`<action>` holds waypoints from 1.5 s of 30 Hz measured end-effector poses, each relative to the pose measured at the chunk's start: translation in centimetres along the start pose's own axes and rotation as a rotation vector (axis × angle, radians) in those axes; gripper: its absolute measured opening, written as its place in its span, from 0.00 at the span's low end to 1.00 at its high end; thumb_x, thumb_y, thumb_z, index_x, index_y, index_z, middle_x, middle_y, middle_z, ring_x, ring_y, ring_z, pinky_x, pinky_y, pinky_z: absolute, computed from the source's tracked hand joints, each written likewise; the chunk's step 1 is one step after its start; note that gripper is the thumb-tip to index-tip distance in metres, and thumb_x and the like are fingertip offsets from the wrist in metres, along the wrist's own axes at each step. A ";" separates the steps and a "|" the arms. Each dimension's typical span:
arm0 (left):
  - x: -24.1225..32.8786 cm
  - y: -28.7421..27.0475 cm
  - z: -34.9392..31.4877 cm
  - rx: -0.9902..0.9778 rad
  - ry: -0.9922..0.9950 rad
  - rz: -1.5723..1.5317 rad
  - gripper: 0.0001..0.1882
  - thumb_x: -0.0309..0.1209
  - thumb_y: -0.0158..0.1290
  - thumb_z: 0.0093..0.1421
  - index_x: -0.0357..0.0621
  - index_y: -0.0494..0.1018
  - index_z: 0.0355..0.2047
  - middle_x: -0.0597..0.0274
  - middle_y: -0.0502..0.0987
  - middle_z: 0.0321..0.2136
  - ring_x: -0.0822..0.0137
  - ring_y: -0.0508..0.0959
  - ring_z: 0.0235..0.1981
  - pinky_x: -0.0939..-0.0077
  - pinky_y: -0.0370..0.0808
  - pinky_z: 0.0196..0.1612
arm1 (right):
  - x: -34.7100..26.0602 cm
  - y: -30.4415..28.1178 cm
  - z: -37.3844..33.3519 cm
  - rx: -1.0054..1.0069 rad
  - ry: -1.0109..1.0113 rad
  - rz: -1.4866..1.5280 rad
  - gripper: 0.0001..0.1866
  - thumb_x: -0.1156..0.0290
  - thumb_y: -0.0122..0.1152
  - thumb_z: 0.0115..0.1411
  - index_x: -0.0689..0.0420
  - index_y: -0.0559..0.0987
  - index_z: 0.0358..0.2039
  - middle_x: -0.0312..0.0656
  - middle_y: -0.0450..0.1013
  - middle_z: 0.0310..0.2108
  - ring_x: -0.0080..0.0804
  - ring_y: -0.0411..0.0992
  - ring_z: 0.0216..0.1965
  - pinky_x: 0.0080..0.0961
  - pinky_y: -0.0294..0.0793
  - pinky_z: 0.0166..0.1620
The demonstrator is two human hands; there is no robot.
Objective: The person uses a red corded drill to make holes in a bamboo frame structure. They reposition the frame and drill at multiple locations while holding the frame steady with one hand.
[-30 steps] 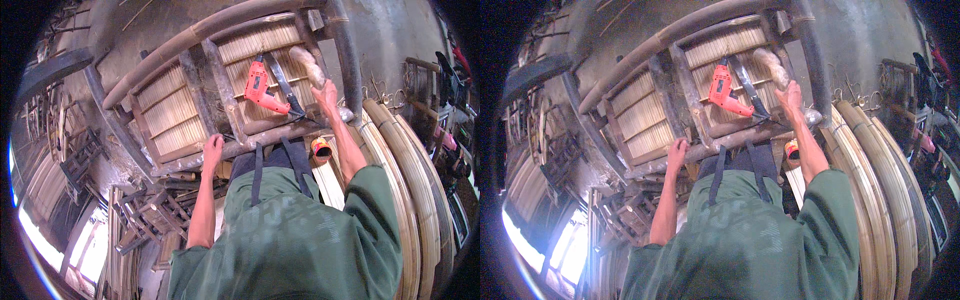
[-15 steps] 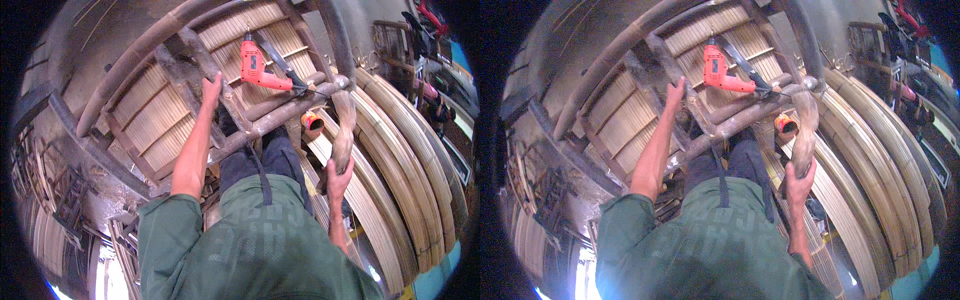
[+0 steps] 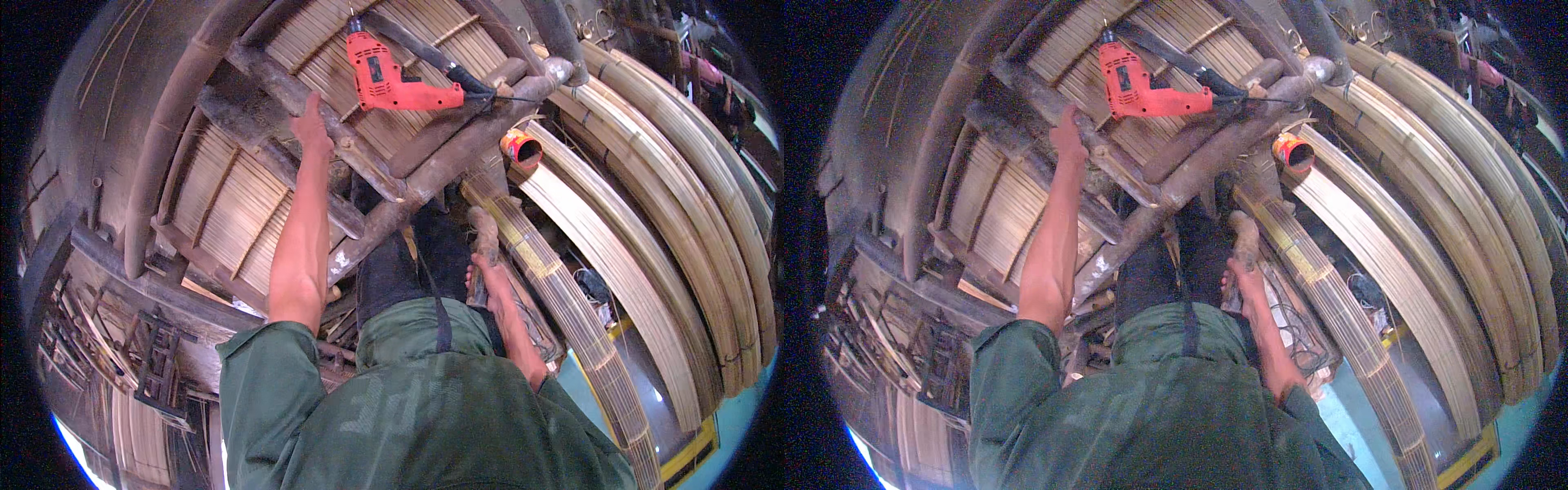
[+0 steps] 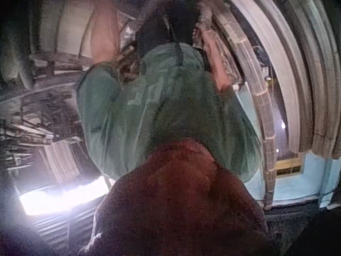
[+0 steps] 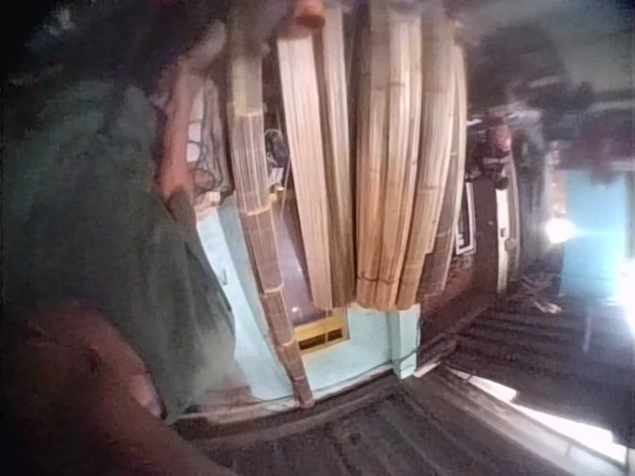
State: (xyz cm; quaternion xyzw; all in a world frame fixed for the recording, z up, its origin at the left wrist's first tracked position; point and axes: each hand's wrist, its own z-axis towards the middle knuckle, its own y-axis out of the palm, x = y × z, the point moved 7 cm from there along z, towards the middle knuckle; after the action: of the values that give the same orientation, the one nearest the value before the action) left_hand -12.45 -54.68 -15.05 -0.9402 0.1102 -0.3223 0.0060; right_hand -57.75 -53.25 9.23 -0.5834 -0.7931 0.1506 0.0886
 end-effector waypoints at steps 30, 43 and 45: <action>5.8 -1.6 -3.5 -0.164 0.415 1.075 0.31 0.54 0.50 0.58 0.30 0.74 0.38 0.40 0.78 0.33 0.45 0.78 0.39 0.56 0.73 0.45 | 2.9 7.6 2.1 -0.193 0.171 0.246 0.15 0.58 0.62 0.56 0.57 0.74 0.30 0.38 0.72 0.21 0.31 0.72 0.20 0.29 0.74 0.25; 3.9 -3.5 -10.0 -0.729 1.259 1.606 0.21 0.43 0.44 0.58 0.45 0.77 0.17 0.56 0.78 0.20 0.61 0.78 0.31 0.61 0.64 0.53 | -1.4 15.4 -1.8 -0.227 0.018 0.161 0.13 0.61 0.63 0.56 0.57 0.73 0.29 0.38 0.71 0.20 0.29 0.71 0.19 0.27 0.73 0.23; 3.8 -3.8 -9.9 -0.713 1.269 1.631 0.21 0.44 0.44 0.58 0.45 0.77 0.18 0.56 0.78 0.19 0.61 0.78 0.31 0.62 0.65 0.52 | -1.6 13.1 -1.7 -0.220 -0.032 -0.018 0.13 0.60 0.64 0.55 0.57 0.73 0.29 0.37 0.71 0.20 0.28 0.71 0.19 0.26 0.74 0.23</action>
State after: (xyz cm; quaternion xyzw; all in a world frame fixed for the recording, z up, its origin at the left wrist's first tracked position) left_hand -14.74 -51.16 -4.55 -0.1947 0.7700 -0.5971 -0.1129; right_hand -44.94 -51.00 6.39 -0.5799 -0.8115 0.0712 0.0126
